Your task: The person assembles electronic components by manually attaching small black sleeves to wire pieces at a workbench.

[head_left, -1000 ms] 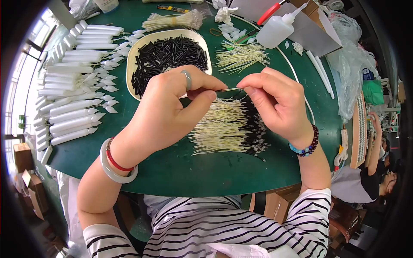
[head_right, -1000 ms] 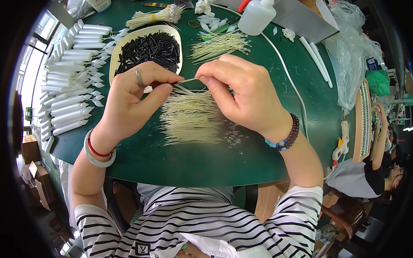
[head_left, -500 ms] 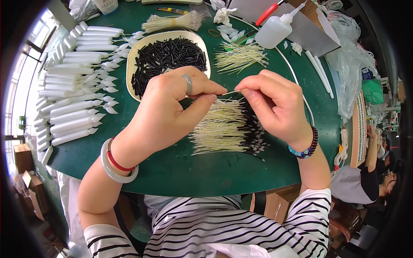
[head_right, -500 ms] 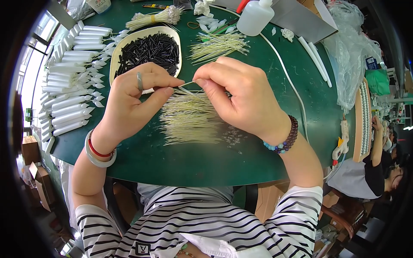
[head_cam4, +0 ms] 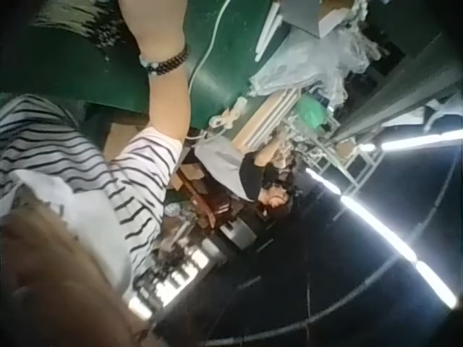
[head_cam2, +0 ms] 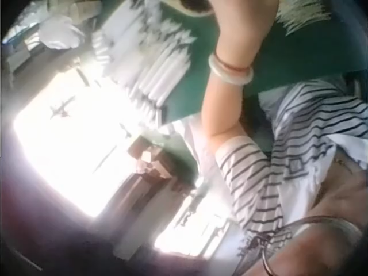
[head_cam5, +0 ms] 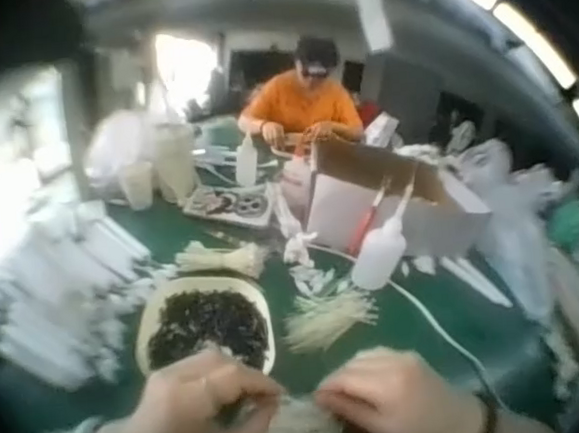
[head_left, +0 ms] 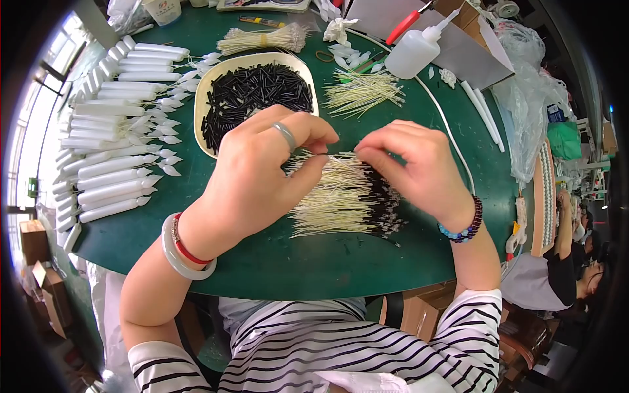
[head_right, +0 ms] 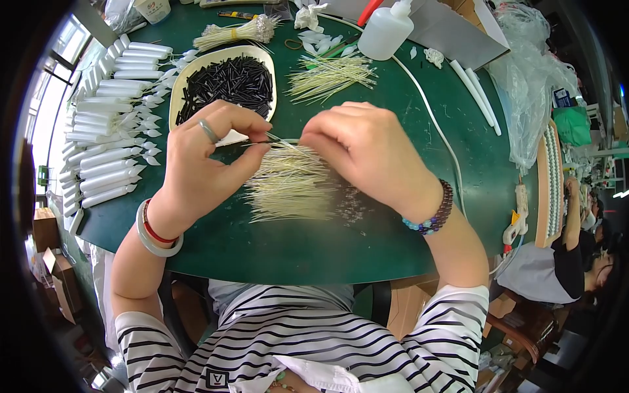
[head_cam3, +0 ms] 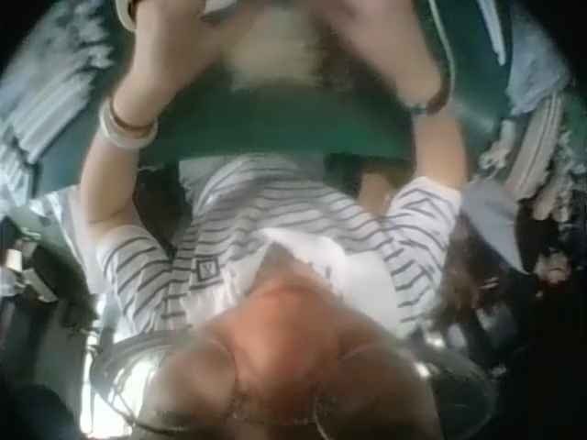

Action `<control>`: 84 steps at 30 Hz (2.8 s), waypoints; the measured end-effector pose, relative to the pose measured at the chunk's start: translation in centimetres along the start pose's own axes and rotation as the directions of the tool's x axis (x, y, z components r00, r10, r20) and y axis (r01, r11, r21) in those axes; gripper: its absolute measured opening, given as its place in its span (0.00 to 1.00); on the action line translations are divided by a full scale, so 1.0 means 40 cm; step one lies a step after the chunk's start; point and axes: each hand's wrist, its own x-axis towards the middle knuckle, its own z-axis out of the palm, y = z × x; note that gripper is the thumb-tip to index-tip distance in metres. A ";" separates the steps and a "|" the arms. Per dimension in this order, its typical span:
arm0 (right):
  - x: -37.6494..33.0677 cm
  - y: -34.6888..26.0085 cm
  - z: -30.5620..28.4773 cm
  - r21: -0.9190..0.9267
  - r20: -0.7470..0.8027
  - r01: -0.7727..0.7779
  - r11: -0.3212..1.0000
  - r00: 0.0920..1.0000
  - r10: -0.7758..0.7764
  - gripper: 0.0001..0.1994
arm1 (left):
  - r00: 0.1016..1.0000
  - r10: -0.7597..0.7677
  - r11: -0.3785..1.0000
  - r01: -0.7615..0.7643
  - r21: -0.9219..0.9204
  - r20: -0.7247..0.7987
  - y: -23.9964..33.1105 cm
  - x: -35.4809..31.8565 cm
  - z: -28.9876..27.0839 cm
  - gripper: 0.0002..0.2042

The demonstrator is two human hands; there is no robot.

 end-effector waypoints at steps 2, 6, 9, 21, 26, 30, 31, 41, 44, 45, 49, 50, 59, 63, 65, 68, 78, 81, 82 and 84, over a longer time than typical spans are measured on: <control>0.006 -0.010 0.009 -0.017 0.013 0.035 0.999 0.999 -0.035 0.06 | 1.000 0.012 1.000 -0.012 -0.006 0.014 0.001 0.000 0.014 0.09; 0.013 -0.013 0.035 0.089 -0.015 0.045 0.995 0.999 -0.044 0.05 | 0.999 0.040 0.999 -0.040 -0.007 -0.006 -0.001 -0.003 0.014 0.07; 0.012 -0.001 0.021 0.016 -0.064 0.125 0.992 0.990 -0.123 0.04 | 1.000 0.003 0.999 -0.004 -0.042 -0.012 -0.003 -0.004 0.009 0.07; 0.007 -0.003 -0.006 -0.044 -0.152 0.153 0.987 0.976 -0.158 0.05 | 0.981 -0.109 0.990 0.122 -0.074 0.158 0.005 0.003 -0.013 0.08; 0.006 -0.001 -0.005 0.005 -0.127 0.122 0.993 0.985 -0.120 0.05 | 0.997 0.043 0.996 -0.048 0.076 0.068 0.005 0.005 -0.012 0.05; 0.008 0.002 0.015 0.041 -0.173 0.175 0.984 0.971 -0.165 0.04 | 0.990 0.134 0.978 -0.140 0.152 0.049 -0.007 0.004 -0.010 0.04; 0.006 0.004 0.015 0.040 -0.173 0.171 0.984 0.971 -0.162 0.04 | 0.989 0.135 0.979 -0.142 0.148 0.051 -0.005 0.004 -0.008 0.04; 0.013 0.064 -0.009 0.185 -0.011 -0.092 0.978 0.995 0.096 0.14 | 0.990 0.074 0.995 -0.082 0.063 0.120 -0.029 -0.015 0.013 0.04; 0.003 0.187 -0.005 -0.153 -0.165 -0.215 0.965 0.968 0.189 0.11 | 0.974 0.093 0.985 -0.120 0.124 0.209 -0.010 -0.016 0.045 0.05; 0.008 0.202 0.006 -0.264 -0.178 -0.226 0.938 0.967 0.184 0.10 | 0.974 0.090 0.985 -0.118 0.128 0.207 -0.011 -0.017 0.043 0.05; 0.016 0.214 0.026 -0.269 -0.202 -0.240 0.933 0.961 0.189 0.07 | 0.987 0.065 0.996 -0.073 0.052 0.145 -0.032 -0.001 0.005 0.09; 0.013 0.219 0.027 -0.342 -0.218 -0.186 0.921 0.969 0.115 0.06 | 0.994 -0.008 0.991 -0.006 0.132 0.110 -0.038 0.008 -0.015 0.09; -0.012 0.179 0.007 -0.259 -0.176 -0.142 0.955 0.980 0.098 0.07 | 0.962 -0.199 0.942 0.135 0.308 0.187 -0.130 0.024 -0.053 0.06; -0.015 0.164 -0.008 -0.195 -0.097 -0.236 0.952 0.971 0.220 0.06 | 0.974 -0.107 0.904 0.012 0.427 0.200 -0.138 0.028 -0.039 0.04; -0.013 0.150 -0.011 -0.164 -0.145 -0.244 0.956 0.964 0.222 0.04 | 0.979 -0.061 0.889 -0.035 0.456 0.194 -0.139 0.029 -0.040 0.04; -0.007 0.124 -0.020 -0.100 -0.214 -0.235 0.967 0.954 0.209 0.03 | 0.987 -0.025 0.871 -0.057 0.489 0.160 -0.128 0.028 -0.049 0.05; 0.005 0.036 -0.037 -0.185 -0.182 0.054 0.981 0.979 -0.088 0.03 | 0.956 0.254 0.936 -0.281 0.211 0.146 -0.047 0.029 -0.006 0.06; 0.006 0.024 -0.026 -0.417 -0.120 0.162 0.895 0.966 -0.231 0.07 | 0.960 0.205 0.964 -0.232 0.132 0.191 -0.035 0.016 -0.001 0.06; 0.010 0.000 -0.015 -0.389 -0.095 0.197 0.900 0.963 -0.252 0.10 | 0.954 0.217 0.968 -0.238 0.083 0.206 -0.029 0.011 0.003 0.07; 0.000 -0.019 0.019 -0.375 -0.079 0.252 0.892 0.950 -0.302 0.10 | 0.952 0.234 0.972 -0.236 -0.014 0.197 -0.012 0.001 0.017 0.06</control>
